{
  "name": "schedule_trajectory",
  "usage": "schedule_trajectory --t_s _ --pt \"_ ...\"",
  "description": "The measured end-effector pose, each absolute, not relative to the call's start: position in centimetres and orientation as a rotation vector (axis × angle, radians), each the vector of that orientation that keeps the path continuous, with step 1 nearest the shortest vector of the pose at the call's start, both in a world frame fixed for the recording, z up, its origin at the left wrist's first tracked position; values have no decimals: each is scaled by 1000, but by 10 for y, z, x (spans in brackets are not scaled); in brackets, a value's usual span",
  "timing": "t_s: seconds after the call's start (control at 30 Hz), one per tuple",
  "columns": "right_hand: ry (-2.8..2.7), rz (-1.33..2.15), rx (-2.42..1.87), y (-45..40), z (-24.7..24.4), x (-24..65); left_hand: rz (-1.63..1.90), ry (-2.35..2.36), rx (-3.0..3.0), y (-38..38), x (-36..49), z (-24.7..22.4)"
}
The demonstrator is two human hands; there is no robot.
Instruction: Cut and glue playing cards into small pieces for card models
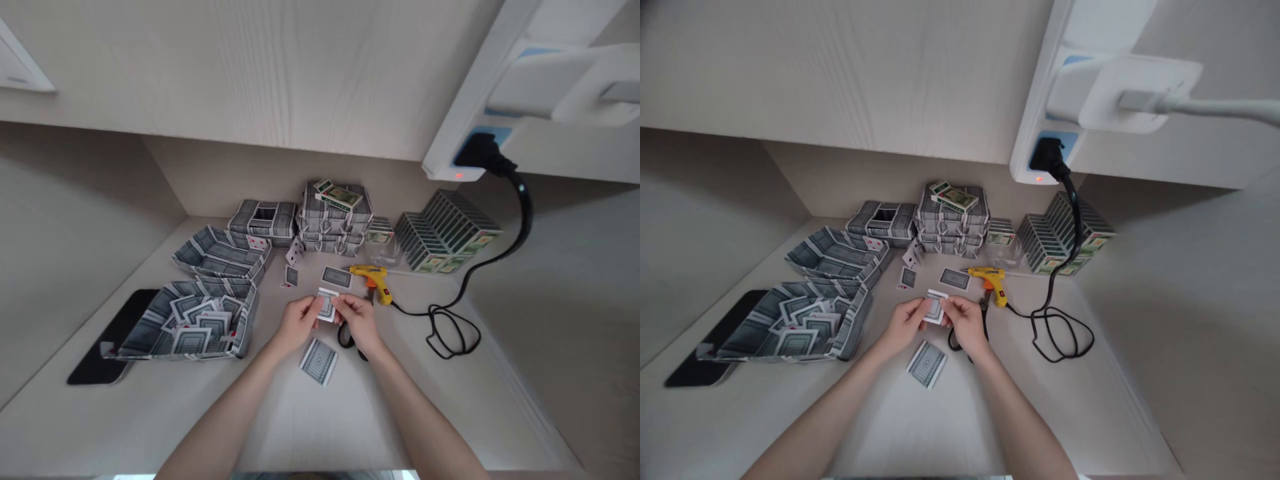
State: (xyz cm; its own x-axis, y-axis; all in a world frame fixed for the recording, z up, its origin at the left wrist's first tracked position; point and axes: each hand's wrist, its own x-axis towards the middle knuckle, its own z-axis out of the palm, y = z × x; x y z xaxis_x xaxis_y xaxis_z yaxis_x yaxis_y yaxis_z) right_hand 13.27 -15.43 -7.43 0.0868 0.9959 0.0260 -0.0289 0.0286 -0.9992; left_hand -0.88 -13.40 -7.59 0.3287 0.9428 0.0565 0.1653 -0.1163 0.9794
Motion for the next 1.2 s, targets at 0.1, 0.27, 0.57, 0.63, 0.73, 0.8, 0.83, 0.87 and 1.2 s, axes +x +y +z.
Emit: schedule_trajectory --t_s 0.1,0.27,0.57,0.63,0.73,0.8,0.83,0.87,1.2 --pt "-1143 1142 -1200 -154 -73 133 930 1047 1586 -134 -10 -75" --pt "-1143 1143 -1175 -155 -69 133 923 1060 1624 -134 -10 -71" --pt "-1094 1165 -1193 -156 -67 129 961 1164 1677 -135 -7 -73" --pt "-1081 1170 -1192 -156 -68 129 960 1156 1699 -135 -7 -74" --pt "-1068 1165 -1197 -157 -68 128 948 1136 1686 -135 -7 -74" --pt "-1062 1151 -1202 -157 -68 128 949 1127 1637 -135 -7 -75" --pt "-1059 1145 -1202 -157 -68 128 954 1126 1607 -135 -7 -75" --pt "-1054 1140 -1200 -157 -68 128 962 1127 1577 -135 -6 -75" --pt "-1033 1128 -1173 -157 -68 129 962 1081 1594 -136 -6 -75"
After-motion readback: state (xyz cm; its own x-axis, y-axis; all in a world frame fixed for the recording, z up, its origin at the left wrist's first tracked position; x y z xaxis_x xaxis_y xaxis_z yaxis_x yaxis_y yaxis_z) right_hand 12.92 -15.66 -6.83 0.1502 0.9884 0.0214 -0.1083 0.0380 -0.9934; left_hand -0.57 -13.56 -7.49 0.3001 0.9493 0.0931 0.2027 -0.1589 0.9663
